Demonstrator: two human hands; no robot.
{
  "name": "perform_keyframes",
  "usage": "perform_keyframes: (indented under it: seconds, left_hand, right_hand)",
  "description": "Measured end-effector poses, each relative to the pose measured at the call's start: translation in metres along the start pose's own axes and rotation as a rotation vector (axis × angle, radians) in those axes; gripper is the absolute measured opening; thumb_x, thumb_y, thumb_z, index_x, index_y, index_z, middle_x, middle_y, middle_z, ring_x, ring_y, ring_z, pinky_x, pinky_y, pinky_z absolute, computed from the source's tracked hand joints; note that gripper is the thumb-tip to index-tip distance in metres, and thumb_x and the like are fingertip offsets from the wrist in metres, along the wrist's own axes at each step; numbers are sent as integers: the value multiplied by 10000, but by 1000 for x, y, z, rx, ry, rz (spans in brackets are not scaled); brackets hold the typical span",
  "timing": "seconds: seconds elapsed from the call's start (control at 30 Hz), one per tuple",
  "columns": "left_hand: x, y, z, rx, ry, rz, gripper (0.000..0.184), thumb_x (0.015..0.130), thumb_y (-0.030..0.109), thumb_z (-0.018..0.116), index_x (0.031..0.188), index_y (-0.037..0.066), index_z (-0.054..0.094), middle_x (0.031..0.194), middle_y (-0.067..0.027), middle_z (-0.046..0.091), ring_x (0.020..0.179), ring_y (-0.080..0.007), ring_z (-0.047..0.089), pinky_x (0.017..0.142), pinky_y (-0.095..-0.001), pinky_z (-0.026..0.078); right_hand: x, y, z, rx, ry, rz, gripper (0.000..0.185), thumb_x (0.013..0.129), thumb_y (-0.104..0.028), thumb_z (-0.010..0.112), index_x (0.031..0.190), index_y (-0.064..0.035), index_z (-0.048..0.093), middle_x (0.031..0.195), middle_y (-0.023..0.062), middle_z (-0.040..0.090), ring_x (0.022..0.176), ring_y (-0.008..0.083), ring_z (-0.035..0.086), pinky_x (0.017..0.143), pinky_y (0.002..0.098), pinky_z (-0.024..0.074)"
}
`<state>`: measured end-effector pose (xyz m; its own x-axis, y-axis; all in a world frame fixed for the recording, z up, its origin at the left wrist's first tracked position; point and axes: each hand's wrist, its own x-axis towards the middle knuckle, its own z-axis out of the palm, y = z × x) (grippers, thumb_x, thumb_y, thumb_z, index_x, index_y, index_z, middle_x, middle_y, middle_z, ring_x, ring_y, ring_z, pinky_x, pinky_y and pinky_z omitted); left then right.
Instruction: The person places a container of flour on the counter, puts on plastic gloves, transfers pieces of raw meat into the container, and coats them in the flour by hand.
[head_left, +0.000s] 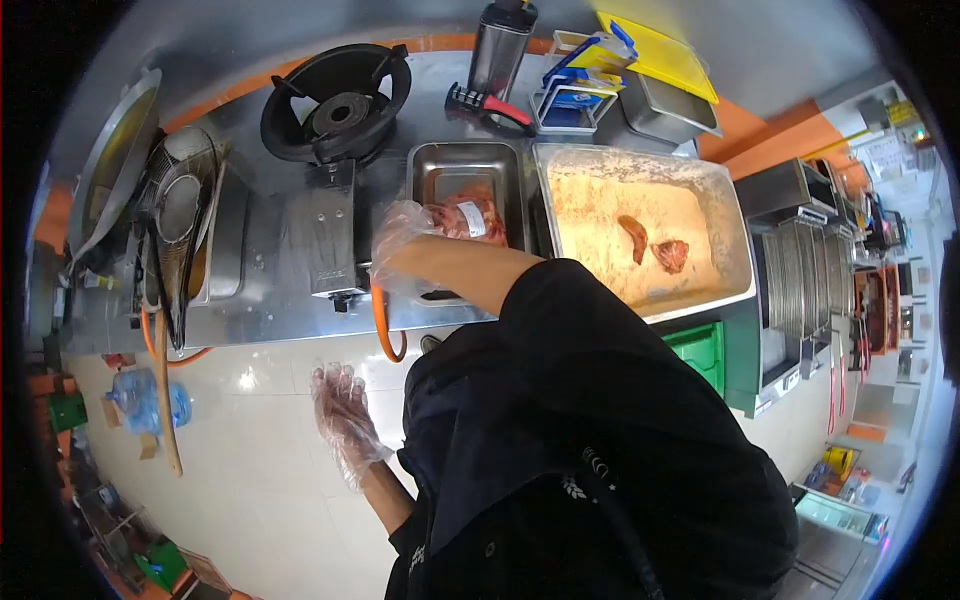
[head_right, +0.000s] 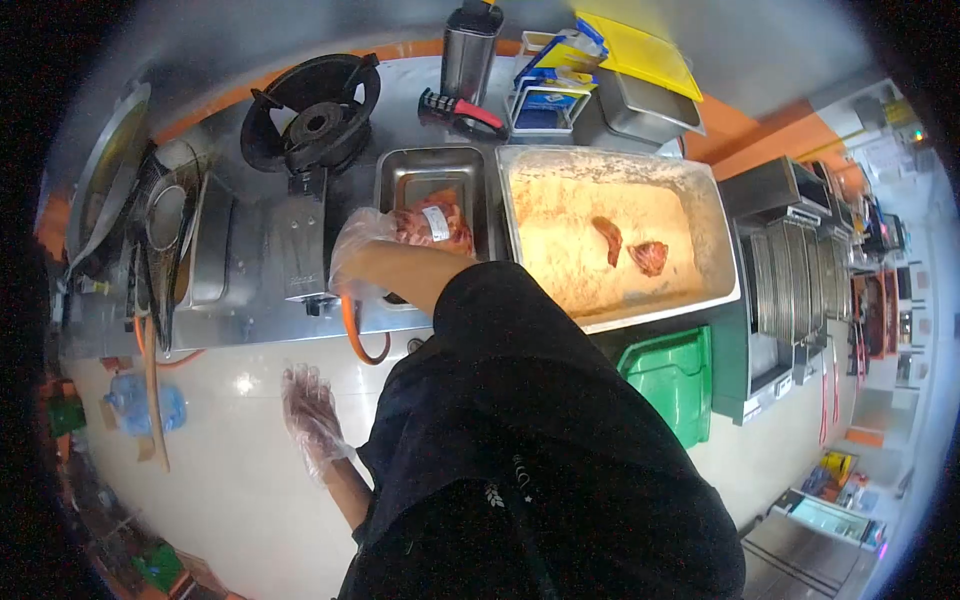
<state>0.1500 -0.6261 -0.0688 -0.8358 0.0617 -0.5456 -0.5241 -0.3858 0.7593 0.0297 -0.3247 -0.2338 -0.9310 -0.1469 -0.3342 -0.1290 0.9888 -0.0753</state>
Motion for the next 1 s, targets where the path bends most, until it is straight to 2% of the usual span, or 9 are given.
perform_keyframes:
  seconds: [0.07,0.2,0.33,0.43,0.53,0.63,0.73,0.83,1.0]
  left_hand:
    - [4,4,-3,20,-36,-20,584,923,399,507,1378,49,398,1298,-148,489,1159,-254,478,942,-367,385]
    - [17,8,-13,8,-77,10,553,914,384,536,1338,41,440,1216,-128,538,1093,-234,515,891,-350,411]
    - [31,10,-4,-59,-94,-44,462,907,323,575,1259,36,492,1074,-86,597,956,-191,579,788,-322,462]
    - [28,13,9,-76,-133,-64,400,913,299,578,1211,38,525,1009,-72,609,905,-179,595,753,-306,479]
    - [27,11,14,-90,-175,-90,344,921,279,578,1164,37,551,956,-70,614,885,-168,602,745,-308,504]
    - [26,8,20,-93,-177,-96,357,903,287,604,1169,54,554,916,-48,616,844,-170,614,709,-288,502]
    - [27,5,20,-113,-187,-111,350,903,290,602,1164,61,555,916,-47,616,856,-157,609,709,-287,499]
    - [25,7,23,-100,-159,-94,348,905,292,598,1163,63,555,915,-43,615,862,-153,605,715,-290,496]
    - [29,6,18,-125,-180,-61,372,902,294,600,1186,59,550,928,-42,619,868,-150,603,736,-298,494]
  right_hand:
    - [-13,-4,-17,30,19,0,160,746,-225,651,765,-69,683,871,131,673,755,277,672,597,416,531]
    - [-87,-17,-118,123,67,42,174,712,-212,665,793,-59,685,869,150,672,797,299,670,647,416,538]
    - [-147,-28,-191,170,90,113,207,679,-199,679,821,-49,686,867,170,672,838,321,668,698,417,546]
    - [-155,-31,-201,96,60,180,236,658,-196,685,837,-42,679,851,182,667,852,344,663,730,427,548]
    - [-163,-30,-198,163,346,122,258,625,-202,683,840,-62,656,794,180,654,818,349,659,708,436,540]
    - [-165,-31,-213,82,200,138,243,641,-214,680,838,-76,642,801,164,651,819,347,652,717,439,523]
    - [-169,-23,-208,271,294,177,247,694,-242,683,865,-68,646,852,158,663,862,332,649,751,417,508]
    - [-165,-9,-195,635,326,349,266,710,-247,713,889,-61,650,891,152,669,885,302,647,783,363,498]
    - [-175,-7,-188,970,395,470,305,679,-172,784,897,-26,630,881,101,659,828,191,635,752,298,493]
